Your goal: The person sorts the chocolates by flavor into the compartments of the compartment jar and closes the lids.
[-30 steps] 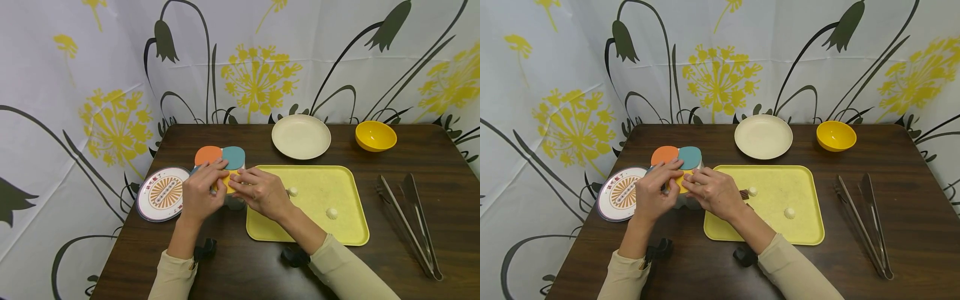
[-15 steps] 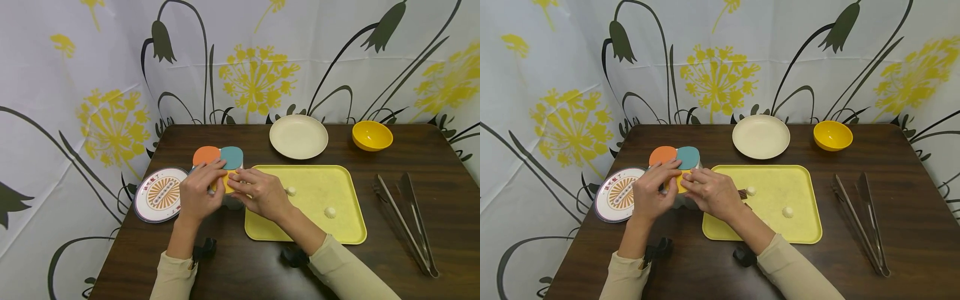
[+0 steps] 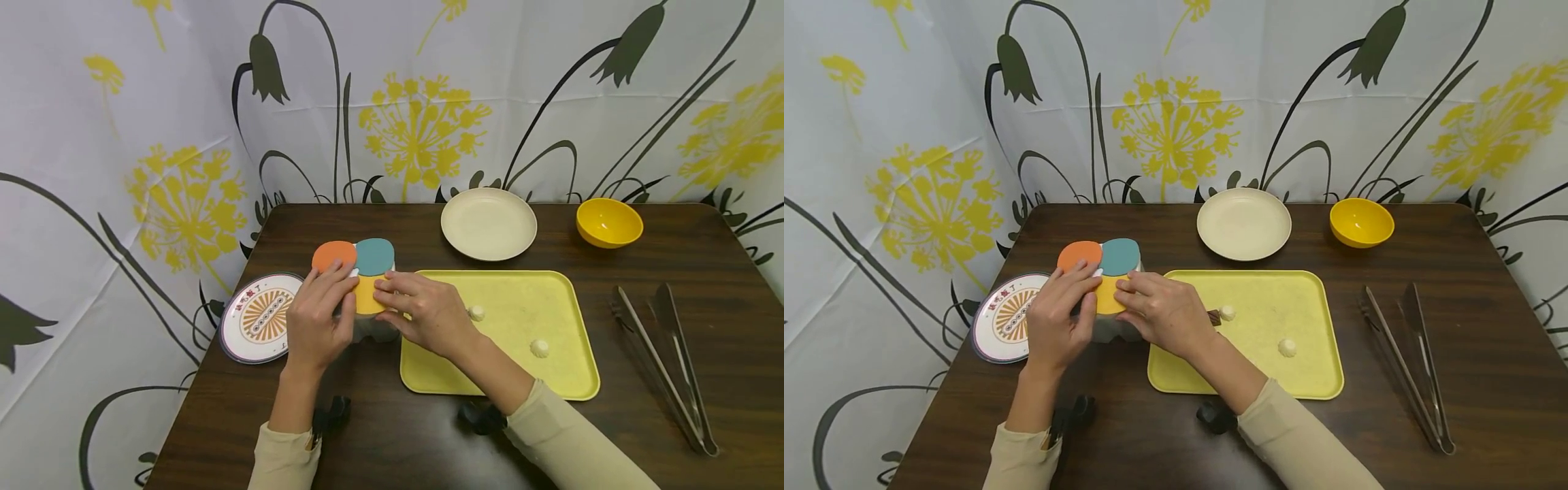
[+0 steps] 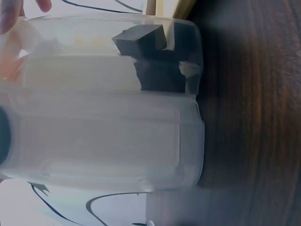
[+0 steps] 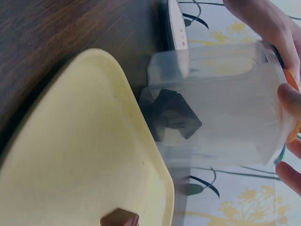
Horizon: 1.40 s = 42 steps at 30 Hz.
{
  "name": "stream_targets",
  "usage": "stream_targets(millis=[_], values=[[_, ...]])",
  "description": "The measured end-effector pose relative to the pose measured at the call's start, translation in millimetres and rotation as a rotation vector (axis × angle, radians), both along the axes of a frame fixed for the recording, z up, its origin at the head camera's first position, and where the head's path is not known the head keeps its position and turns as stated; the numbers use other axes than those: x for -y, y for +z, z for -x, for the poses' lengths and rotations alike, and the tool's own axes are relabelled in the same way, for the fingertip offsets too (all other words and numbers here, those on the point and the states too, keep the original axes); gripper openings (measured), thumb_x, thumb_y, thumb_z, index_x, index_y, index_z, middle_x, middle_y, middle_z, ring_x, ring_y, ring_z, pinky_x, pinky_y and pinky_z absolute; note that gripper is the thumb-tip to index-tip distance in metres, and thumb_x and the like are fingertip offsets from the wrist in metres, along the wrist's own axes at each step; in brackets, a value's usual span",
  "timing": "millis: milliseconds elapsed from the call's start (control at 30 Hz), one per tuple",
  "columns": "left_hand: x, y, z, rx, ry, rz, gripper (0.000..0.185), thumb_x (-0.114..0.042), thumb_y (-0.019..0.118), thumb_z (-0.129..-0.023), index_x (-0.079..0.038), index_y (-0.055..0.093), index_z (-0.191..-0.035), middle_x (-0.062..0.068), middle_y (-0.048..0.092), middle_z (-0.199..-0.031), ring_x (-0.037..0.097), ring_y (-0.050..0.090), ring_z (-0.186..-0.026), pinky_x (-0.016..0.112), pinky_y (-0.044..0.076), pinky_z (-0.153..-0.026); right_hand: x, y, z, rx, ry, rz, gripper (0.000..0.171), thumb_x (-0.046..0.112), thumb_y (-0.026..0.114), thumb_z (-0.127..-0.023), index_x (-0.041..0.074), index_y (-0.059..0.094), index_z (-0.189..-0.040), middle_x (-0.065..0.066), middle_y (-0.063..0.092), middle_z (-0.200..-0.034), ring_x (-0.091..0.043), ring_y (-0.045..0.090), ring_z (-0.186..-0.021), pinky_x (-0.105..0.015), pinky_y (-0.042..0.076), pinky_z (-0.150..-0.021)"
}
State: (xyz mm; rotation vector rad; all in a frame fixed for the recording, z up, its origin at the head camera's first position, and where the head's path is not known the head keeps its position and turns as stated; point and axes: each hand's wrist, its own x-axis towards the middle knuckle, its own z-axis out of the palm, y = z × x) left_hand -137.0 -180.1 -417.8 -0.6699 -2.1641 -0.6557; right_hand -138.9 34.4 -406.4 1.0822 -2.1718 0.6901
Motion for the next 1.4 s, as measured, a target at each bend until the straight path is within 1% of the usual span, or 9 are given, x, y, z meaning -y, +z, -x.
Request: stream_targets(millis=[167, 300, 500, 600, 733, 867, 1000, 1233, 1400], values=[[7, -1.4, -9.3, -0.002, -0.005, 0.017, 0.039, -0.033, 0.059, -0.087, -0.005, 0.075, -0.108, 0.011, 0.069, -0.120, 0.030, 0.059, -0.120, 0.059, 0.032, -0.107, -5, 2.8, 2.7, 0.055, 0.012, -0.033, 0.039, 0.022, 0.080, -0.082, 0.009, 0.073, -0.118, -0.002, 0.068, -0.123, -0.017, 0.060, -0.120, -0.031, 0.050, -0.094], [13, -0.3, -13.8, 0.041, -0.080, 0.045, 0.045, -0.037, 0.062, -0.082, -0.006, 0.073, -0.114, 0.013, 0.065, -0.124, 0.034, 0.053, -0.125, 0.064, 0.026, -0.108, -8, 4.9, 4.0, 0.088, 0.000, -0.038, 0.037, 0.016, 0.078, -0.084, 0.008, 0.072, -0.119, -0.003, 0.067, -0.124, -0.018, 0.058, -0.122, -0.032, 0.048, -0.096], [20, 3.1, -17.0, 0.132, -0.171, 0.081, 0.052, -0.035, 0.055, -0.082, -0.010, 0.068, -0.126, 0.013, 0.058, -0.133, 0.035, 0.046, -0.131, 0.065, 0.019, -0.110, -5, 7.0, 1.3, 0.017, 0.024, -0.054, 0.027, 0.015, 0.076, -0.086, 0.013, 0.076, -0.113, -0.002, 0.068, -0.119, -0.020, 0.059, -0.115, -0.032, 0.050, -0.093], [20, 3.9, -18.1, 0.144, -0.162, 0.114, 0.052, -0.038, 0.053, -0.087, -0.012, 0.066, -0.129, 0.012, 0.056, -0.135, 0.034, 0.045, -0.132, 0.063, 0.020, -0.110, -3, 6.7, -1.3, -0.020, 0.051, -0.087, 0.027, 0.020, 0.076, -0.086, 0.017, 0.076, -0.113, -0.001, 0.068, -0.120, -0.020, 0.059, -0.113, -0.033, 0.050, -0.094], [17, 6.1, -19.9, 0.137, -0.116, 0.152, 0.052, -0.049, 0.056, -0.090, -0.015, 0.067, -0.128, 0.009, 0.057, -0.135, 0.032, 0.047, -0.127, 0.059, 0.026, -0.104, -4, 5.1, -0.4, -0.021, 0.027, -0.116, 0.028, 0.024, 0.075, -0.087, 0.019, 0.075, -0.115, 0.000, 0.066, -0.124, -0.020, 0.058, -0.118, -0.032, 0.048, -0.096], [13, 10.4, -21.1, 0.141, -0.064, 0.196, 0.057, -0.059, 0.061, -0.087, -0.020, 0.069, -0.127, 0.005, 0.058, -0.135, 0.030, 0.049, -0.119, 0.056, 0.031, -0.093, -7, 4.5, 3.3, 0.008, -0.003, -0.122, 0.032, 0.026, 0.075, -0.087, 0.018, 0.074, -0.118, -0.001, 0.065, -0.128, -0.020, 0.055, -0.125, -0.033, 0.047, -0.098], [11, 14.1, -21.7, 0.137, -0.069, 0.219, 0.060, -0.060, 0.064, -0.083, -0.020, 0.069, -0.127, 0.005, 0.060, -0.133, 0.031, 0.048, -0.115, 0.054, 0.032, -0.088, -10, 3.9, 5.9, 0.032, -0.014, -0.145, 0.033, 0.025, 0.071, -0.091, 0.016, 0.071, -0.123, -0.003, 0.062, -0.133, -0.021, 0.051, -0.130, -0.035, 0.044, -0.102], [13, 18.0, -18.2, 0.138, -0.179, 0.209, 0.053, -0.045, 0.063, -0.081, -0.015, 0.070, -0.124, 0.009, 0.062, -0.128, 0.033, 0.047, -0.129, 0.060, 0.024, -0.108, -12, 2.7, 6.1, 0.081, -0.060, -0.214, 0.039, 0.024, 0.064, -0.096, 0.016, 0.062, -0.134, -0.001, 0.055, -0.141, -0.019, 0.045, -0.135, -0.042, 0.038, -0.107], [11, 20.5, -17.0, 0.189, -0.153, 0.253, 0.055, -0.051, 0.063, -0.085, -0.017, 0.068, -0.128, 0.011, 0.061, -0.125, 0.030, 0.048, -0.127, 0.058, 0.023, -0.111, -15, 4.9, 6.1, 0.103, -0.041, -0.262, 0.043, 0.020, 0.063, -0.096, 0.014, 0.059, -0.138, -0.002, 0.051, -0.145, -0.020, 0.041, -0.138, -0.043, 0.034, -0.110]])
